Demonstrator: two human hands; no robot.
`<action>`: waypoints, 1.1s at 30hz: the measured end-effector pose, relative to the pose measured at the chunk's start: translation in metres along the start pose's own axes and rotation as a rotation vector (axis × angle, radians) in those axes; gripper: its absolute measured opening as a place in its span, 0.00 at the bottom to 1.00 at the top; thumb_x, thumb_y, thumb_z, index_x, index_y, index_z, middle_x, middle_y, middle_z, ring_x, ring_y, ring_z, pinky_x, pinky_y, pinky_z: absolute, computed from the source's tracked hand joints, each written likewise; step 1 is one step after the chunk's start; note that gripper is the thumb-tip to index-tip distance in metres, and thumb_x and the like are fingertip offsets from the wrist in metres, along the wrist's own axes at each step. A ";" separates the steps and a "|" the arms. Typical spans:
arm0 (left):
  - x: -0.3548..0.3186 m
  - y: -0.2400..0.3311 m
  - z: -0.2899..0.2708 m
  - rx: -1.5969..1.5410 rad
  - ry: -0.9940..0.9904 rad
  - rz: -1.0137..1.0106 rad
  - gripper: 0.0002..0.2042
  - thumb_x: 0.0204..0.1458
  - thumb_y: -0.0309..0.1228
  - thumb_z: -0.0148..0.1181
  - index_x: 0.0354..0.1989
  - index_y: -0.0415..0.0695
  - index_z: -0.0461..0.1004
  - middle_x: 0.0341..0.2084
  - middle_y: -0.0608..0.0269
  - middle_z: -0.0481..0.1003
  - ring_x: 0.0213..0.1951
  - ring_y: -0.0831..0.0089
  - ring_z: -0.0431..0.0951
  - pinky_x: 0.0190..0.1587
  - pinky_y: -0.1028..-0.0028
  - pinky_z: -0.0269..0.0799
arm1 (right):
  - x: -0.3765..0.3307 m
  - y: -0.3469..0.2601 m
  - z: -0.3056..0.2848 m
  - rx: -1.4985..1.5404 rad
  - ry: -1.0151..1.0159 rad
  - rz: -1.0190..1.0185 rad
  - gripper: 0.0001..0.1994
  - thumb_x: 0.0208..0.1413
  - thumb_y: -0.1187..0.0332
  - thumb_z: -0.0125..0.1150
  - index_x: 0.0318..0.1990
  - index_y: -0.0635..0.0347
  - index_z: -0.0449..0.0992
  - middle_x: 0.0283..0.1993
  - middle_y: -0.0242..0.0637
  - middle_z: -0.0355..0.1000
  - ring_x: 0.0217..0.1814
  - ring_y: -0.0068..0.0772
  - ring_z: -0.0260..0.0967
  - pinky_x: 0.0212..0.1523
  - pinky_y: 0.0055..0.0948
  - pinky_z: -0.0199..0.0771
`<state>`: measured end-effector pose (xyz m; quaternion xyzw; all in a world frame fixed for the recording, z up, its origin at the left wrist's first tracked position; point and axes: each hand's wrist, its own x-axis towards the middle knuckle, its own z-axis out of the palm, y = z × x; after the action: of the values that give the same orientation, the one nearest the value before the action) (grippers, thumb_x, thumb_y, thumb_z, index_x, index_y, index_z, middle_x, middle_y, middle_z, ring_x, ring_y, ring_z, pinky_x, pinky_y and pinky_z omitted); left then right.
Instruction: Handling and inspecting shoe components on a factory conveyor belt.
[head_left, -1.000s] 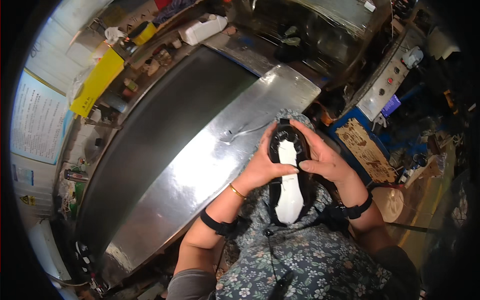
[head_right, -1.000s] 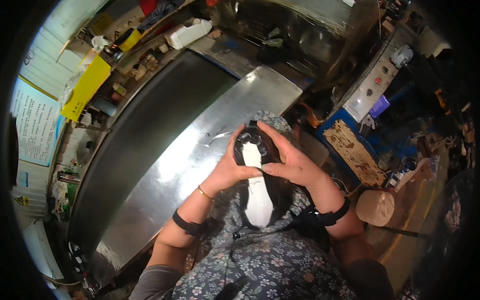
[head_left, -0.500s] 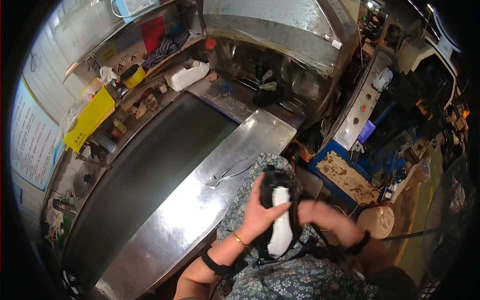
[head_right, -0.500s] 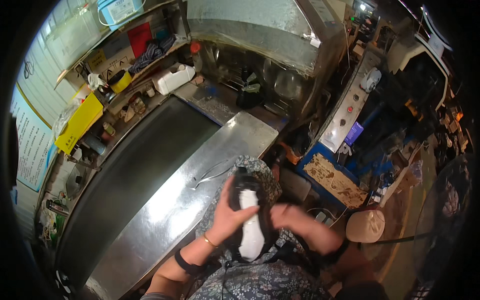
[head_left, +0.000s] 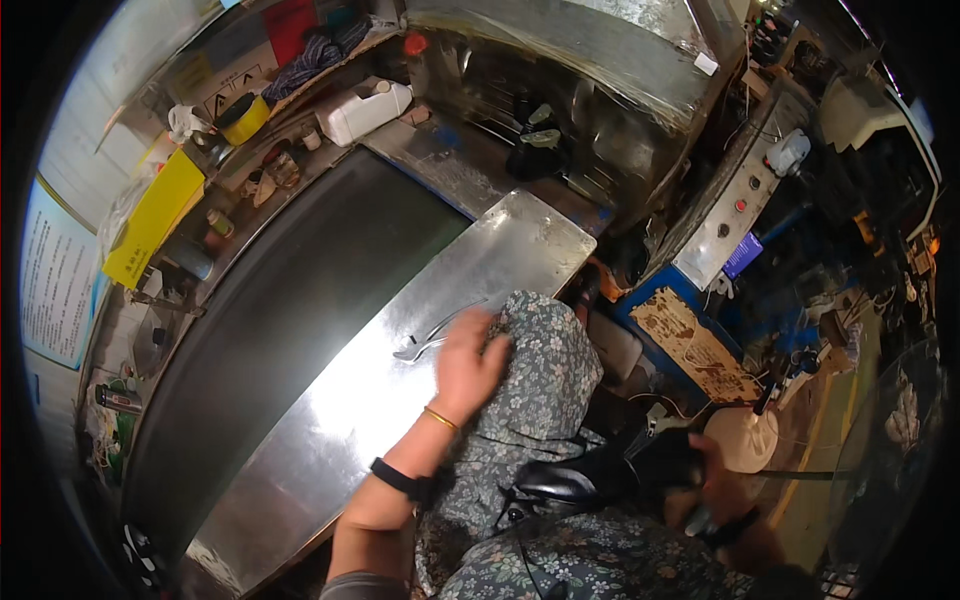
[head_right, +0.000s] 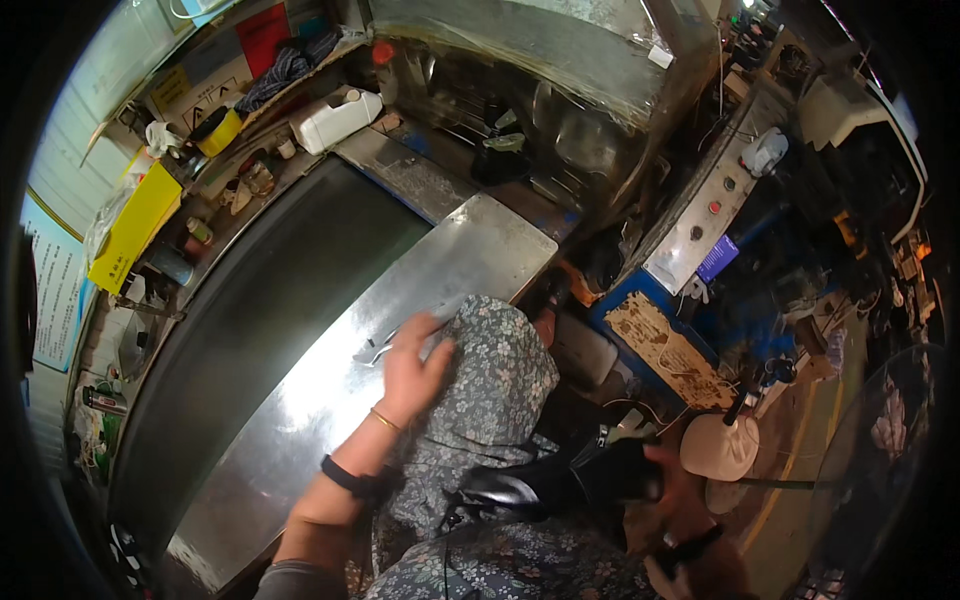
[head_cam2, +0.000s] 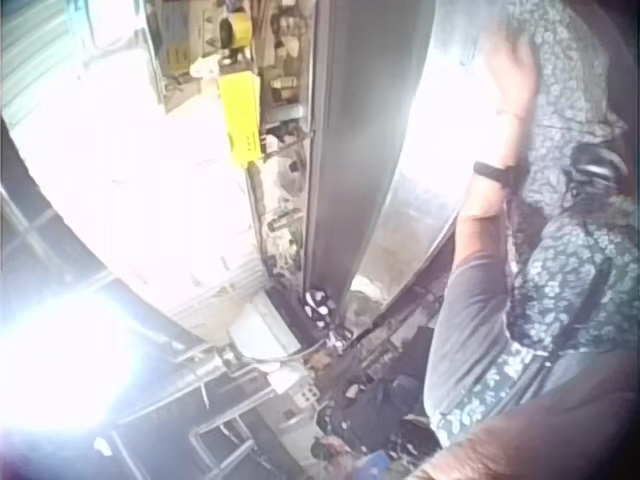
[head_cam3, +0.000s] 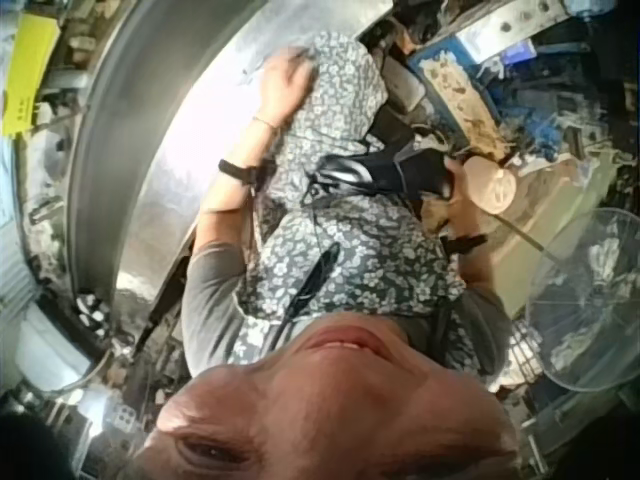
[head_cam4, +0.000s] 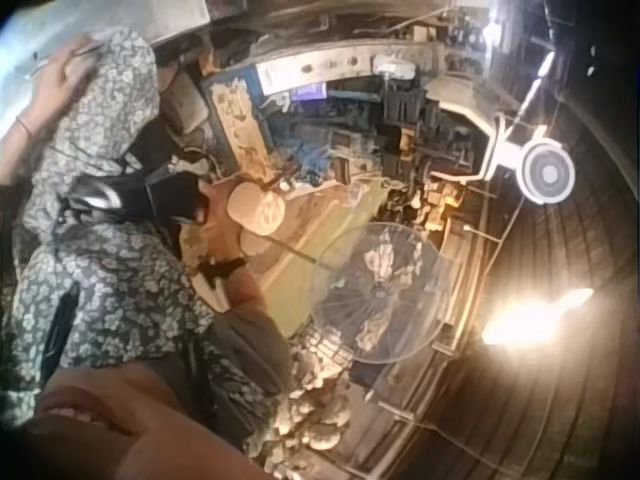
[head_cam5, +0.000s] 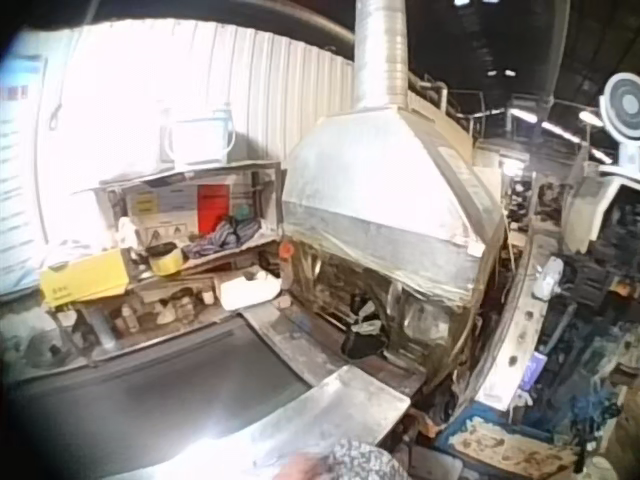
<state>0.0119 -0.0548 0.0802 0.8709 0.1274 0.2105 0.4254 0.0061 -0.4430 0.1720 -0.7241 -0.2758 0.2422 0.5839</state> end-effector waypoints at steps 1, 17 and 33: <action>0.000 -0.034 0.001 0.242 -0.005 0.020 0.24 0.53 0.38 0.63 0.55 0.38 0.71 0.58 0.44 0.69 0.63 0.42 0.63 0.65 0.53 0.58 | -0.003 0.002 0.008 0.333 0.243 0.259 0.26 0.55 0.69 0.60 0.62 0.57 0.63 0.59 0.45 0.70 0.59 0.40 0.72 0.64 0.41 0.69; -0.055 -0.124 0.009 0.404 -0.004 0.057 0.32 0.48 0.37 0.62 0.61 0.32 0.63 0.62 0.39 0.61 0.65 0.45 0.58 0.68 0.52 0.53 | 0.478 0.135 -0.006 -0.596 0.338 0.252 0.26 0.56 0.56 0.63 0.54 0.70 0.73 0.51 0.54 0.76 0.47 0.41 0.74 0.50 0.41 0.70; -0.018 -0.108 0.000 0.355 -0.072 0.044 0.31 0.51 0.40 0.58 0.60 0.31 0.64 0.65 0.42 0.58 0.67 0.46 0.56 0.70 0.53 0.48 | 0.446 0.205 0.072 -1.407 -0.083 -0.297 0.26 0.64 0.63 0.51 0.68 0.61 0.60 0.72 0.52 0.54 0.74 0.58 0.48 0.72 0.49 0.46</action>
<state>-0.0091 0.0037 -0.0103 0.9419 0.1282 0.1625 0.2647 0.3074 -0.1209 -0.0557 -0.8737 -0.4840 -0.0475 -0.0054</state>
